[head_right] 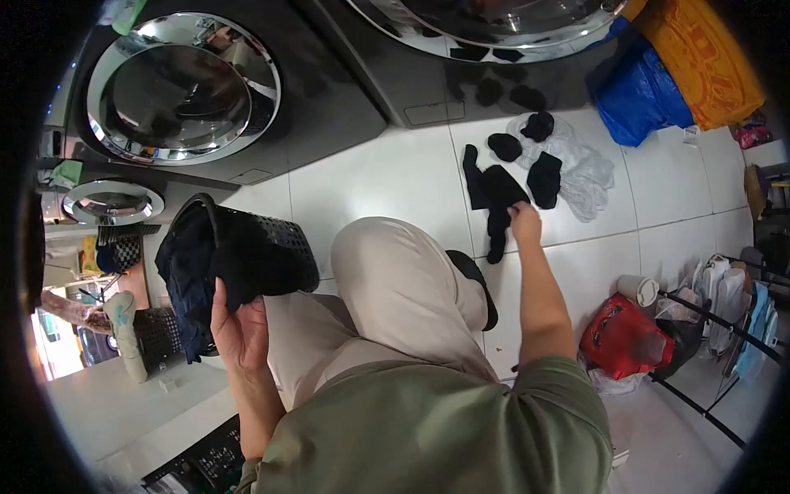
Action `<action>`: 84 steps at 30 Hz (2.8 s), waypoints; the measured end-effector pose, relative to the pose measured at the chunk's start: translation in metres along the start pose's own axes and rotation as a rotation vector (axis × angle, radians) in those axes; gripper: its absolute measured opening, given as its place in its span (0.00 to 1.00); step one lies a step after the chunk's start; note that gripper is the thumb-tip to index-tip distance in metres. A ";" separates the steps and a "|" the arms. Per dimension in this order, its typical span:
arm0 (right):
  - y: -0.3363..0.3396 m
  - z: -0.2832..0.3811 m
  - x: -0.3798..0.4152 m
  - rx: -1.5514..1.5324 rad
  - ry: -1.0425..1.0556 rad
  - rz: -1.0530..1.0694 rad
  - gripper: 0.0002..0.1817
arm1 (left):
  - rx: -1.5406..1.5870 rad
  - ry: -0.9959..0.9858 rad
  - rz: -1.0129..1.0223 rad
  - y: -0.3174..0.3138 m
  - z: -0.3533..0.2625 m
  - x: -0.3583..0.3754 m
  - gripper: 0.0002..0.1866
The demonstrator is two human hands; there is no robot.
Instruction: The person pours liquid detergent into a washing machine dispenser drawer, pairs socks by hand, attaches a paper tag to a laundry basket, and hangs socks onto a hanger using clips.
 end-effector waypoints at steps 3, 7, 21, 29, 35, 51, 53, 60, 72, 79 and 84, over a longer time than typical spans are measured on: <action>0.055 0.046 -0.014 -0.618 -0.132 0.045 0.10 | -0.082 -0.048 0.007 0.000 0.001 -0.001 0.18; 0.157 0.167 0.026 -1.444 -0.319 0.252 0.07 | -0.182 0.082 0.053 -0.013 0.026 0.004 0.14; 0.200 0.388 0.182 -0.641 0.693 0.315 0.22 | -0.129 0.172 0.353 0.000 0.050 0.020 0.07; 0.188 0.391 0.208 -0.715 0.491 0.462 0.22 | -0.101 0.163 0.179 0.028 0.059 0.025 0.11; 0.165 0.370 0.210 -0.835 0.344 0.446 0.23 | -0.156 0.222 0.311 0.040 0.062 0.030 0.08; 0.118 0.357 0.215 -1.192 -0.054 1.563 0.21 | -0.599 0.004 0.173 0.069 0.049 -0.002 0.09; 0.110 0.369 0.194 -1.041 0.174 1.404 0.20 | -0.471 -0.101 0.249 0.073 0.042 -0.002 0.09; 0.112 0.462 0.207 -0.960 0.719 1.393 0.23 | -0.698 -0.632 0.071 0.084 -0.001 0.039 0.35; 0.015 0.523 0.107 -0.609 0.576 0.855 0.18 | -1.765 -1.061 -0.505 0.268 -0.194 -0.055 0.32; -0.222 0.312 0.139 0.448 0.607 0.780 0.14 | -1.832 -0.857 -0.444 0.281 -0.166 -0.072 0.40; -0.222 0.274 0.150 0.602 0.587 1.047 0.20 | -1.615 -0.792 -0.289 0.274 -0.179 -0.062 0.42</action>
Point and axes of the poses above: each hand's wrist, its own x-axis away from the middle knuckle, its own y-axis out of the back of the hand, z = x × y, the point moved 2 cm from there along -x, towards the middle knuckle
